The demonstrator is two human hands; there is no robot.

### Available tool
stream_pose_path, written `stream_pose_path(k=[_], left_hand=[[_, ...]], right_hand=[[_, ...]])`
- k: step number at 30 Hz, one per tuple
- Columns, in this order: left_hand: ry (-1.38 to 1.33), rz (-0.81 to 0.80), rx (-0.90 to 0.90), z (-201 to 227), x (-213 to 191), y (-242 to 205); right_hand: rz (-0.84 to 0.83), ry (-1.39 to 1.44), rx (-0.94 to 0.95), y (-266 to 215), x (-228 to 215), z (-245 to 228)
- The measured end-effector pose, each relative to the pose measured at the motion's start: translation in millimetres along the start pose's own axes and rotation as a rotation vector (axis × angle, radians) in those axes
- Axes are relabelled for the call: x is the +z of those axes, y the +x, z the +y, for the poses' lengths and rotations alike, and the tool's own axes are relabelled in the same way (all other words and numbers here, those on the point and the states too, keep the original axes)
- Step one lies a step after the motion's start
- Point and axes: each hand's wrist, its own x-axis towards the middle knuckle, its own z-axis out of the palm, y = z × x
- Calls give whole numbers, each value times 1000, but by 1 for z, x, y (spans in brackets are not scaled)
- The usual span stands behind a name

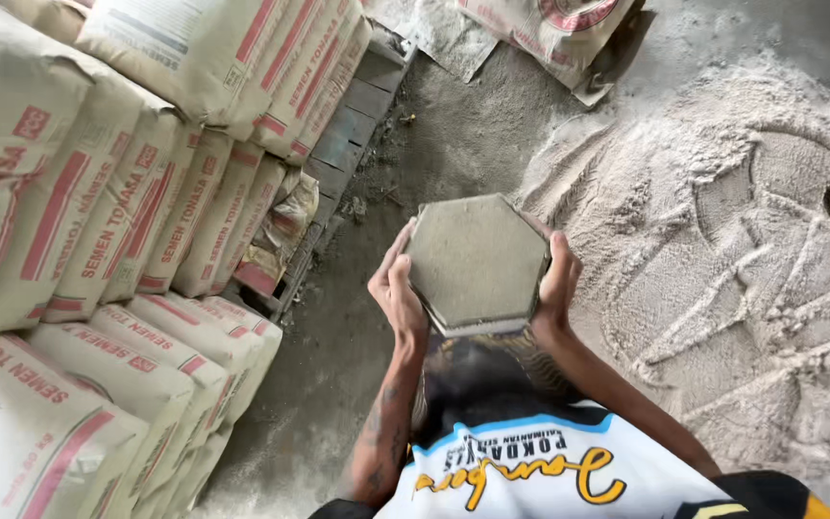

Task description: The person picks up a hexagonal paving stone from a pile, carries it across the warehouse floor, and places it onto a stack of similar stones.

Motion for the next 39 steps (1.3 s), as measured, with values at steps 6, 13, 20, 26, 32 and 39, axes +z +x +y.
stream_pose_path(k=[6, 13, 20, 26, 32, 39], left_hand=[[-41, 46, -42, 29, 81, 158], [-51, 100, -15, 40, 165, 336], [-141, 143, -21, 26, 259, 542], [-131, 149, -65, 43, 339, 691], [-112, 186, -56, 20, 387, 855], [-112, 277, 0, 5, 459, 1081]], right_hand=[[-51, 34, 32, 90, 121, -132], [-193, -51, -53, 235, 244, -193], [-109, -3, -58, 398, 404, -273], [-100, -63, 33, 530, 496, -306], [-110, -153, 130, 603, 639, -409], [-354, -144, -109, 772, 806, -455]])
